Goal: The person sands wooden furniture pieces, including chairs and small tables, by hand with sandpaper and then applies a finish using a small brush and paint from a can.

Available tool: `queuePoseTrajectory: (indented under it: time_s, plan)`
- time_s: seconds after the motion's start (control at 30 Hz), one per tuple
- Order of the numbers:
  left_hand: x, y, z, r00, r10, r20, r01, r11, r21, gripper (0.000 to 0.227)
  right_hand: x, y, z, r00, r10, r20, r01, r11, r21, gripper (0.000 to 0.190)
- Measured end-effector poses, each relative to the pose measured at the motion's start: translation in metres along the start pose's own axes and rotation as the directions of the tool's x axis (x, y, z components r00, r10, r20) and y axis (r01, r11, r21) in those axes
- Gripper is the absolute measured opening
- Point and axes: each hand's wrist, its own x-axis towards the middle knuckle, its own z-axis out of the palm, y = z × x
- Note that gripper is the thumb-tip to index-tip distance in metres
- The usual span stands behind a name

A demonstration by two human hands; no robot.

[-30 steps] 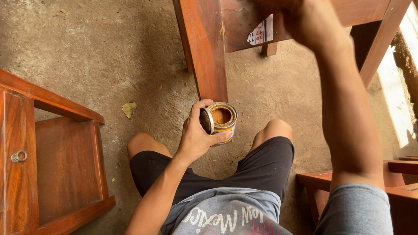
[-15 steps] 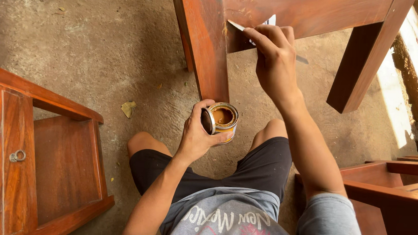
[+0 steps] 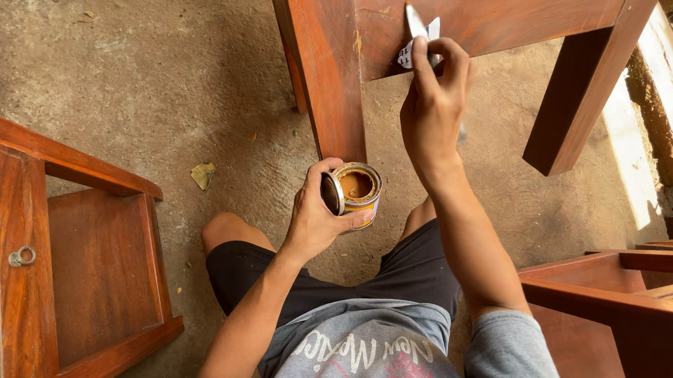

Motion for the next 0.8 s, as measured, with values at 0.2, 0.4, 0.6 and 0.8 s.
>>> queuePoseTrajectory:
  time_s: [0.2,0.4,0.6,0.8]
  plan:
    - [0.001,-0.001,0.0,0.999,-0.042,0.003,0.042,0.999,-0.002,0.084,0.004,-0.023,-0.002,0.999,0.015,0.05,-0.025,0.981,0.195,0.046]
    - [-0.001,-0.001,0.0,1.0,-0.021,-0.003,0.021,1.0,-0.01,0.084,0.011,-0.028,-0.015,0.997,-0.008,0.083,-0.012,0.973,0.231,0.043]
    - [-0.002,-0.001,0.003,1.0,0.016,-0.009,-0.016,1.0,-0.005,0.082,0.007,-0.021,-0.02,0.993,0.003,0.119,-0.031,0.972,0.232,0.041]
    - [-0.001,0.004,0.007,0.999,-0.043,-0.031,0.044,0.999,0.032,0.08,-0.002,-0.034,-0.025,0.993,0.016,0.118,-0.049,0.956,0.288,0.039]
